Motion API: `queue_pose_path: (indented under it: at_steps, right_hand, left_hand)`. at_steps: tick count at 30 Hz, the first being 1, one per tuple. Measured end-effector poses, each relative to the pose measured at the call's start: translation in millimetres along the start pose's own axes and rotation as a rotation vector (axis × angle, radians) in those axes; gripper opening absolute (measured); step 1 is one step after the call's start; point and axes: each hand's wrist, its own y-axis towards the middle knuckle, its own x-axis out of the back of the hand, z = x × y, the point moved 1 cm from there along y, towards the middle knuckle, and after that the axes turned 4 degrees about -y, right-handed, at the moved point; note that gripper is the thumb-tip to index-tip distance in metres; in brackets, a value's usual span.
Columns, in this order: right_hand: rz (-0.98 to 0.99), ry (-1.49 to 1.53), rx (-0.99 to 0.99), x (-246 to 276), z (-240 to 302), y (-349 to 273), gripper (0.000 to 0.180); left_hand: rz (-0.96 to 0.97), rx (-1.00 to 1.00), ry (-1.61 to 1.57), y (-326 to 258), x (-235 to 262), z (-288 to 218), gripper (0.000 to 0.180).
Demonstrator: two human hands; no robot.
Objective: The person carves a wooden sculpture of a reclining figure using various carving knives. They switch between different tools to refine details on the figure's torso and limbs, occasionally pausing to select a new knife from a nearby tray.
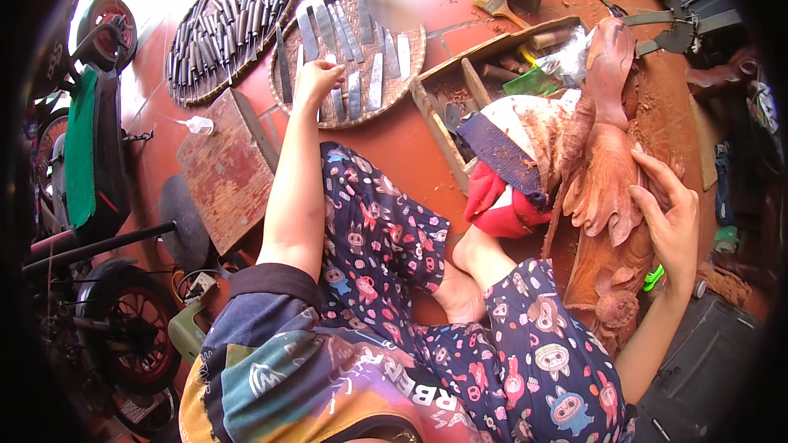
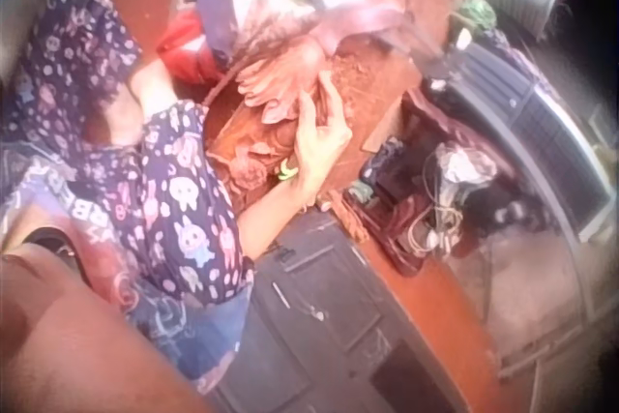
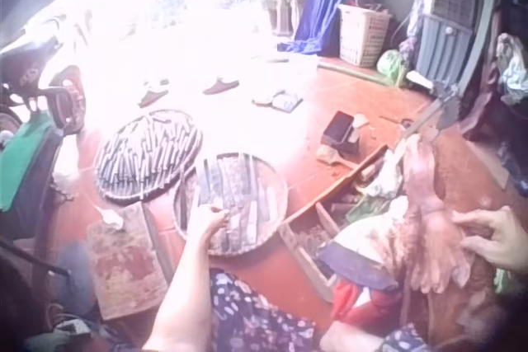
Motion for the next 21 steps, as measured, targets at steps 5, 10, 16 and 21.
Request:
queue_pose_path:
  at_steps: [5,10,16,21]
  right_hand:
    - [0.011,0.011,-0.016,-3,5,3,0.039]
    - [0.028,-0.067,-0.043,-1,7,2,0.039]
    - [-0.024,-0.01,-0.036,-4,10,-2,0.038]
    - [-0.054,-0.026,-0.009,-7,7,-2,0.038]
  left_hand:
    - [-0.121,-0.051,0.126,13,-16,-30,0.025]
    - [-0.28,-0.029,0.113,26,-31,-52,0.028]
    - [-0.242,-0.083,-0.183,65,-8,-13,0.019]
    - [-0.223,-0.039,-0.22,69,26,28,0.022]
